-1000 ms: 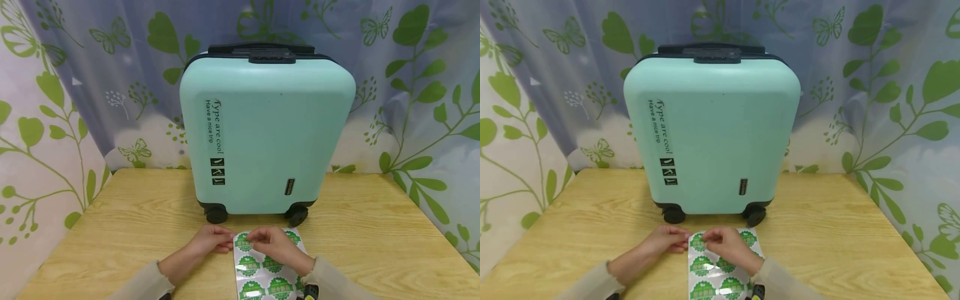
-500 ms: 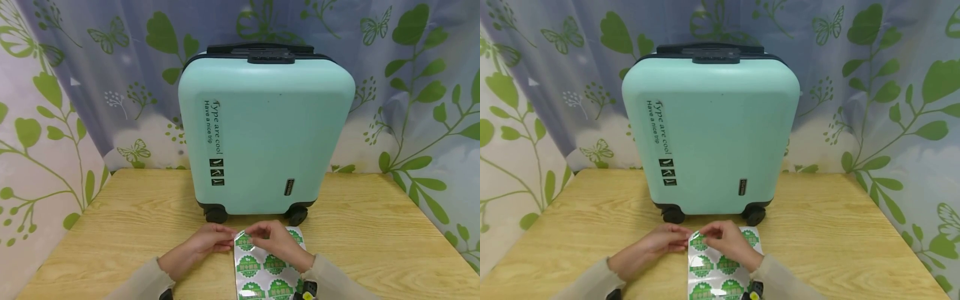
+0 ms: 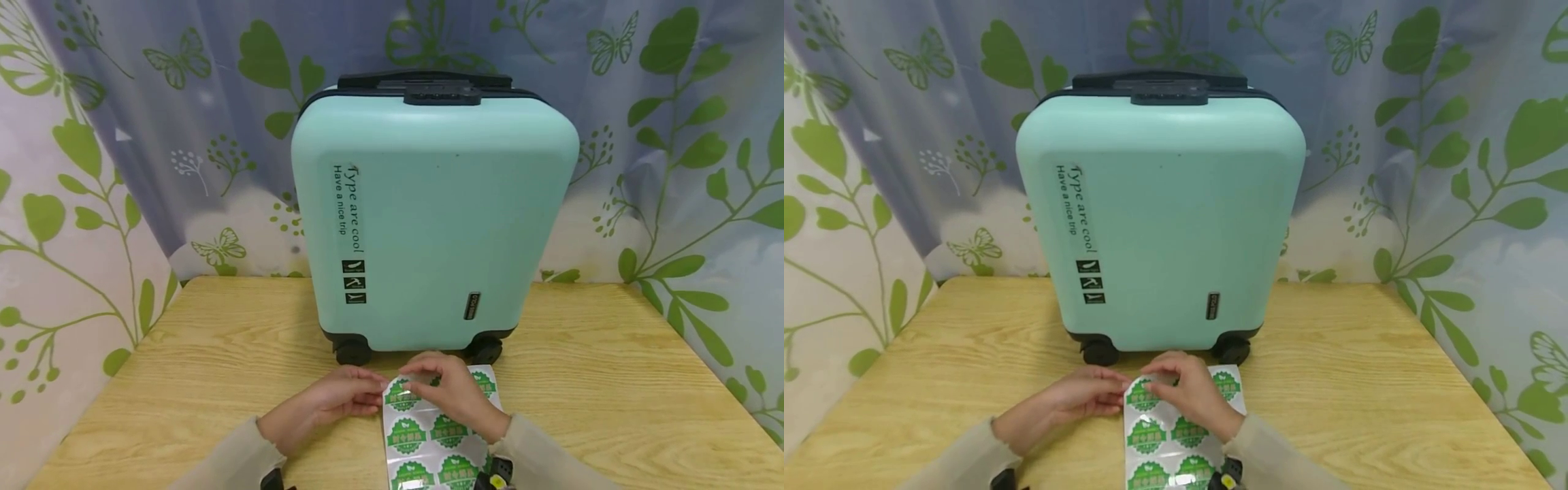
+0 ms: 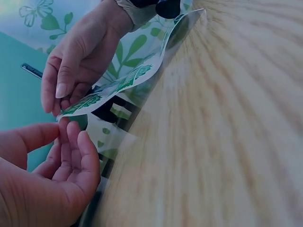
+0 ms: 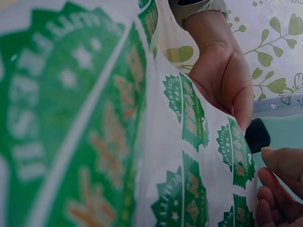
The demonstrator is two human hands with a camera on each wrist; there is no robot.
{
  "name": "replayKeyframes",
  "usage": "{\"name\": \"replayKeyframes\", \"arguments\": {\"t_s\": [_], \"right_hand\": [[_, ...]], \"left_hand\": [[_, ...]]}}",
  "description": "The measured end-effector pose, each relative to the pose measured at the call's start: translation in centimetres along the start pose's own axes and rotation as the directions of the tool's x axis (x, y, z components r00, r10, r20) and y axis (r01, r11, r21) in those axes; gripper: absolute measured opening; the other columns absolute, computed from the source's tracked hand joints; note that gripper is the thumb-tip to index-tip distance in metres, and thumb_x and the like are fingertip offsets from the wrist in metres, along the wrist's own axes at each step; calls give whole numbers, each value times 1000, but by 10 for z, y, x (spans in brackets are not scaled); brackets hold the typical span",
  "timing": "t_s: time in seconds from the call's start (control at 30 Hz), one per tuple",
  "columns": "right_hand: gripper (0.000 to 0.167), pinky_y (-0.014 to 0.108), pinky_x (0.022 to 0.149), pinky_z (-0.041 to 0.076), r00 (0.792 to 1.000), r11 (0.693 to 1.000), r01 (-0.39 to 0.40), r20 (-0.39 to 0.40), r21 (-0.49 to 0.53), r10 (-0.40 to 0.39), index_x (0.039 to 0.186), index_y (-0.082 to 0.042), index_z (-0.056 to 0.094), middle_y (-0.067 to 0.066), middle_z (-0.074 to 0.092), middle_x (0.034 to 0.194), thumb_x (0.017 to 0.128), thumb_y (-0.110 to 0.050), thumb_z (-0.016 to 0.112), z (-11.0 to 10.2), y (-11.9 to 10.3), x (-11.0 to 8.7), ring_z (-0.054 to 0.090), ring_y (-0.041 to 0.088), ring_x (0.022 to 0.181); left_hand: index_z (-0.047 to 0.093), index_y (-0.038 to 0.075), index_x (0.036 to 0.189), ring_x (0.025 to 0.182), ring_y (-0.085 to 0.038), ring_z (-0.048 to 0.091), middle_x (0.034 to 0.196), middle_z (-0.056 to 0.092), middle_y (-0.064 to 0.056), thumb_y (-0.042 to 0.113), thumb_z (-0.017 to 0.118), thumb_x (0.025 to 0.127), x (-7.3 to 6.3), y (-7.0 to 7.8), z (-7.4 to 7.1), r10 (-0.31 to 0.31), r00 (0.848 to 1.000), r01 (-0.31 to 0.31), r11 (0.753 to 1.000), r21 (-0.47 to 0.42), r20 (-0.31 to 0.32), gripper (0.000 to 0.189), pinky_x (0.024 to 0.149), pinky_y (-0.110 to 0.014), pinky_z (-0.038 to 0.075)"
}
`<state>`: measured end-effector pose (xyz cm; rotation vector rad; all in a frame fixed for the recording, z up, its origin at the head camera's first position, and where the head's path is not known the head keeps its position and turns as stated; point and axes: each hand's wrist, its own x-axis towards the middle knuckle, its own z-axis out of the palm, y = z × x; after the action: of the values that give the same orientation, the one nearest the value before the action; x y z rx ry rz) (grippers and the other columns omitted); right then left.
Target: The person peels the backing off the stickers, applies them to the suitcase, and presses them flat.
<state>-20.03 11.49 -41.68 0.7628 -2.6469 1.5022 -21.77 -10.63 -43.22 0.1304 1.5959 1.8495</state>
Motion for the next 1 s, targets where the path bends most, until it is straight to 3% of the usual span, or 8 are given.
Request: {"name": "replayKeyframes", "arguments": {"t_s": [0.23,0.63,1.0], "right_hand": [[20,28,75,50,999,999,45,-14,3,-45,103,-11,73,-4,66,105,83,-13,72,1,-1,1,61,16,92],[16,26,76,50,1000,1000,7,20,14,-7,102,-14,72,-6,65,102,87,-19,68,2,2,2,60,11,89],[17,25,73,49,999,999,28,39,37,-29,99,-10,71,-5,65,98,85,-20,69,3,3,1,58,9,84]], "left_hand": [[62,-2,103,70,-6,62,78,67,-1,7,54,94,2,3,-1,6,999,-6,1000,0,50,15,68,-18,52],[64,9,92,73,-7,61,81,66,0,4,49,95,4,0,-1,18,980,-2,997,-79,197,16,69,-17,51],[64,10,89,71,-5,61,79,66,1,3,47,95,4,-4,0,8,970,15,996,-93,244,20,69,-16,51]]}}
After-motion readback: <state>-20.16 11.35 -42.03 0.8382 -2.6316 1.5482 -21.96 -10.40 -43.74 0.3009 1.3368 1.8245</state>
